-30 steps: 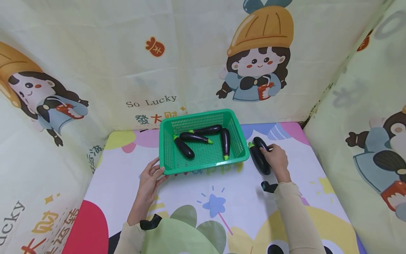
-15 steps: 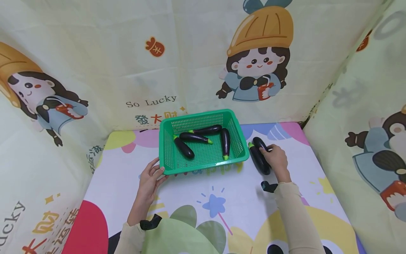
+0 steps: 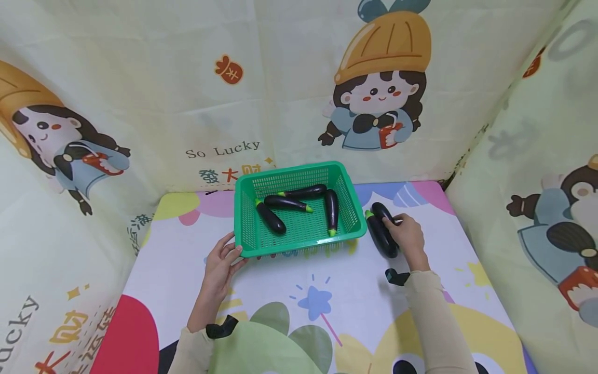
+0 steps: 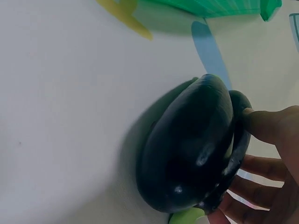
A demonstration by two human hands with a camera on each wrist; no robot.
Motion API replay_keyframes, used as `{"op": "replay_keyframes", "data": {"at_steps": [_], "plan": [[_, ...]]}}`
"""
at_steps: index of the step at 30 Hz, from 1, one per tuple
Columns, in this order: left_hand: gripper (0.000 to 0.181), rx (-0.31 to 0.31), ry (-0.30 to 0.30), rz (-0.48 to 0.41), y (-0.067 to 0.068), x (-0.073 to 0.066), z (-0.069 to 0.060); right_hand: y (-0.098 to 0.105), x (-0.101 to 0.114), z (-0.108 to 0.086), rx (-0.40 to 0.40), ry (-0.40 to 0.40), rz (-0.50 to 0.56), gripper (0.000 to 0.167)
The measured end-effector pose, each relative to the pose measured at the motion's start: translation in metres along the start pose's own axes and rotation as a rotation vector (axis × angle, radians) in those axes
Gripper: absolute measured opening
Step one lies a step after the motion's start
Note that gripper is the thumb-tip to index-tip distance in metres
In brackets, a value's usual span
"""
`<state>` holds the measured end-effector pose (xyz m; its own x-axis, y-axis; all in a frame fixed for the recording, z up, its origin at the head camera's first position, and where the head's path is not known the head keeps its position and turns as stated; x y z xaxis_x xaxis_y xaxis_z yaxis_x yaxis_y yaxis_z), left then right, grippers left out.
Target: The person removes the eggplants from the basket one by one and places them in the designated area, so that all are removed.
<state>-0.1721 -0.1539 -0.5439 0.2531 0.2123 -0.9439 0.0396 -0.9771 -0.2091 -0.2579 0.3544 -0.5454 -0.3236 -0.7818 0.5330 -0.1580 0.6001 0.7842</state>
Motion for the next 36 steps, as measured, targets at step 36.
{"op": "replay_keyframes", "data": {"at_steps": [36], "plan": [[0.058,-0.002,-0.009,-0.012,-0.0006,-0.0002,-0.0006,0.0095,-0.0046,-0.0058,-0.034,-0.009,0.011,0.065]]}}
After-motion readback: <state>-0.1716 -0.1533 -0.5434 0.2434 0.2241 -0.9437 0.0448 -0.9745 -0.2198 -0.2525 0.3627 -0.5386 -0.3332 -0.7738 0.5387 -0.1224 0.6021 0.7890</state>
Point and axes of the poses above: each hand's wrist, its own z-axis towards the middle knuckle, its own y-axis out of the back of the hand, x = y × z, the point moved 7 cm from there along z, towards the middle knuckle, and after that the axes turned 7 degrees about x, right-handed, at the moved point
